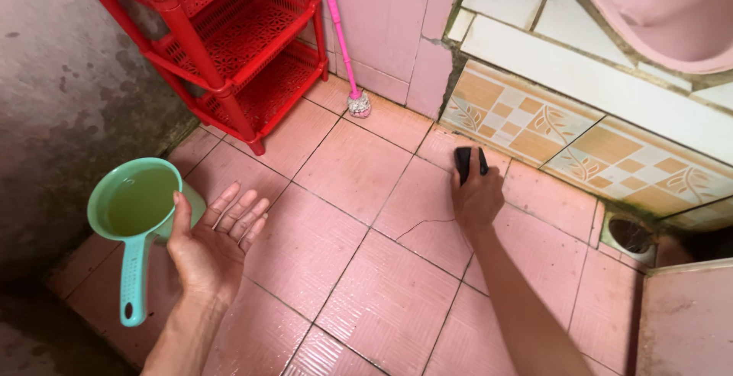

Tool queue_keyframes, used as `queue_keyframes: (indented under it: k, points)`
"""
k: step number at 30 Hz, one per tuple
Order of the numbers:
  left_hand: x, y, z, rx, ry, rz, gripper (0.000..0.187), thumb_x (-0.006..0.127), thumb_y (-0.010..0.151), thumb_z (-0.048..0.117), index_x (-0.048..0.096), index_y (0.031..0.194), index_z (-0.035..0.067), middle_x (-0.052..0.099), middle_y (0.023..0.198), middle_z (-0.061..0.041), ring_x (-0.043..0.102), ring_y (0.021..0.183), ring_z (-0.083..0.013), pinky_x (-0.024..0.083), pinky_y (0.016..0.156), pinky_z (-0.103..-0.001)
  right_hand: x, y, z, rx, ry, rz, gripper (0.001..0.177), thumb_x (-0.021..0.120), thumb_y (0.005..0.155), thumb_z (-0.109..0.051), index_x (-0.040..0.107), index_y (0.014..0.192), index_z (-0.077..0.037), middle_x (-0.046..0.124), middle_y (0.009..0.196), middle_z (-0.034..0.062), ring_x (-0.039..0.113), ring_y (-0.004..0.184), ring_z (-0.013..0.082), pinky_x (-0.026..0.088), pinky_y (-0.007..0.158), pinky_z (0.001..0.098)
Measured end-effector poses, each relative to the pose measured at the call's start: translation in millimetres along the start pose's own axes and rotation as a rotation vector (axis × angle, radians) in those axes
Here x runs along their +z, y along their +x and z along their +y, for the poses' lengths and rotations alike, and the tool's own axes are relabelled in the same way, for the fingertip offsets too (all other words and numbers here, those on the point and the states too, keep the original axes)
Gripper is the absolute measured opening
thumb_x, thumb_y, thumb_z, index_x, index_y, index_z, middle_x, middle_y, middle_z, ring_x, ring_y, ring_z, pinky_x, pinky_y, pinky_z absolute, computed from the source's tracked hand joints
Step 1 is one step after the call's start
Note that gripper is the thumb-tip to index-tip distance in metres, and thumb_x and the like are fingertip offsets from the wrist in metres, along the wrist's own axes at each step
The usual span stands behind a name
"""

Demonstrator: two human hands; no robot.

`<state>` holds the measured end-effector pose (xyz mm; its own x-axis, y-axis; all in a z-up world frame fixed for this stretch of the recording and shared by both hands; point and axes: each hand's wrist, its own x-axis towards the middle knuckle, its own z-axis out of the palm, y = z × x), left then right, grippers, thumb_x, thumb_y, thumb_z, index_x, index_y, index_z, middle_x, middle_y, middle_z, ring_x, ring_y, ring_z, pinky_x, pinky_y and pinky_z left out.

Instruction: The person pours a cleaning powder onto the tiled floor and scrubs the surface with a sponge. They move systematically across the floor, focusing on the grout lines and a cracked tile area.

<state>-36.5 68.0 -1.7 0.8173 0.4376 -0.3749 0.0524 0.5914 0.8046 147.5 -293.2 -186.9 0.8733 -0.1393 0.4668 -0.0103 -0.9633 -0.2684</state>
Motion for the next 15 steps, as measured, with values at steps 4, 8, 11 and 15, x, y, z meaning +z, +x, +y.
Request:
queue_keyframes:
  k: [4, 8, 11, 15]
  points:
    - [10.1, 5.0, -7.9, -0.021, 0.008, -0.019, 0.092, 0.038, 0.090, 0.074, 0.052, 0.138, -0.003, 0.065, 0.126, -0.020, 0.065, 0.122, -0.0341, 0.048, 0.104, -0.044, -7.0, -33.0, -23.9, -0.070, 0.082, 0.124, 0.067, 0.073, 0.091, -0.033, 0.051, 0.152, -0.015, 0.060, 0.107, 0.0219, 0.061, 0.093, 0.0383, 0.055, 0.076, 0.0513]
    - [31.8, 12.0, -24.6, -0.049, 0.041, -0.094, 0.092, 0.035, 0.091, 0.074, 0.053, 0.138, -0.003, 0.066, 0.126, -0.020, 0.065, 0.121, -0.0324, 0.047, 0.105, -0.043, -35.2, -87.1, -87.8, -0.264, 0.283, 0.038, 0.063, 0.071, 0.089, -0.022, 0.051, 0.148, -0.015, 0.068, 0.118, 0.0189, 0.063, 0.091, 0.0362, 0.055, 0.074, 0.0493]
    - [46.2, 12.8, -38.5, -0.061, 0.071, -0.123, 0.091, 0.034, 0.091, 0.073, 0.053, 0.138, -0.003, 0.068, 0.125, -0.020, 0.065, 0.120, -0.0311, 0.047, 0.106, -0.043, -71.9, -126.0, -129.2, -0.375, 0.331, -0.237, 0.067, 0.074, 0.094, -0.028, 0.047, 0.154, -0.013, 0.063, 0.101, 0.0225, 0.062, 0.085, 0.0351, 0.056, 0.068, 0.0474]
    - [45.7, 11.0, -44.2, -0.094, 0.030, -0.145, 0.089, 0.033, 0.092, 0.072, 0.053, 0.138, -0.002, 0.067, 0.125, -0.018, 0.065, 0.120, -0.0303, 0.047, 0.106, -0.042, -112.3, -158.0, -144.9, -0.705, 0.293, -0.157, 0.077, 0.071, 0.084, -0.039, 0.045, 0.151, -0.011, 0.064, 0.118, 0.0262, 0.064, 0.102, 0.0406, 0.057, 0.076, 0.0531]
